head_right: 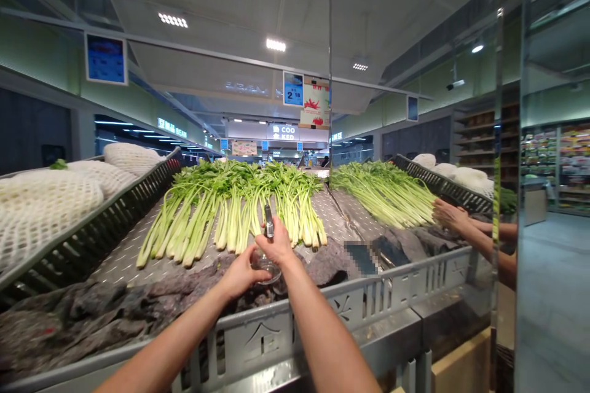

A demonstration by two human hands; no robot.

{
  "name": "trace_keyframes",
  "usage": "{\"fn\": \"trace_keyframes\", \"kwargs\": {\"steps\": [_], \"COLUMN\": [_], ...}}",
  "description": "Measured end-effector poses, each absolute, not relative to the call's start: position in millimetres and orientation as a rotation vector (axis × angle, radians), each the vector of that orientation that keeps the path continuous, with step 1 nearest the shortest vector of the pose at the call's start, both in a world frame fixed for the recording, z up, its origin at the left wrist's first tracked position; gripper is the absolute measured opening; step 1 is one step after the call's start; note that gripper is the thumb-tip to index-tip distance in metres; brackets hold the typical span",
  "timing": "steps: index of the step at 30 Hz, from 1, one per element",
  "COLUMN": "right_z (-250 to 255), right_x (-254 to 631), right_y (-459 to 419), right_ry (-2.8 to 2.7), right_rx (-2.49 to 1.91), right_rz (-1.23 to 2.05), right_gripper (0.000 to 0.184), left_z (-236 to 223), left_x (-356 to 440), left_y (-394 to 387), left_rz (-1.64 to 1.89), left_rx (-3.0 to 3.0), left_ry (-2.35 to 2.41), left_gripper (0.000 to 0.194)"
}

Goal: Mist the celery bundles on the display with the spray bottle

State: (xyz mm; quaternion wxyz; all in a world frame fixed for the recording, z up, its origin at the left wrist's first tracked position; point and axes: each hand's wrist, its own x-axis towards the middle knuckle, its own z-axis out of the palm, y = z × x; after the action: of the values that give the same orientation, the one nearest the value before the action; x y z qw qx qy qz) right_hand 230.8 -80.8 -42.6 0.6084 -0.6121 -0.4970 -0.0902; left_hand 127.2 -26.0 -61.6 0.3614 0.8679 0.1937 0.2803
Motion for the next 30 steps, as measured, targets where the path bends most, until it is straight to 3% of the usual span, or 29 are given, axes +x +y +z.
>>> {"fn": "trace_keyframes", "kwargs": {"steps": [25,30], "right_z": [-43.7,-43.8], "right_x": [227.7,226.8], "right_y": [-81.4,-83.9], "right_ry": [-1.091,-1.252], "right_rx": [-1.418,-1.353], "right_rz": [-0.340,-0.112], "right_gripper": [0.026,0.035], "left_z": [-63.9,-65.9], "left_x": [128.9,129.7], "left_y": [-28.8,-27.4], "left_rz": [0.783,0.828], "left_rx": [2.220,2.216], "left_ry": [0.502,0.465], "left_gripper": [0.063,0.065]}}
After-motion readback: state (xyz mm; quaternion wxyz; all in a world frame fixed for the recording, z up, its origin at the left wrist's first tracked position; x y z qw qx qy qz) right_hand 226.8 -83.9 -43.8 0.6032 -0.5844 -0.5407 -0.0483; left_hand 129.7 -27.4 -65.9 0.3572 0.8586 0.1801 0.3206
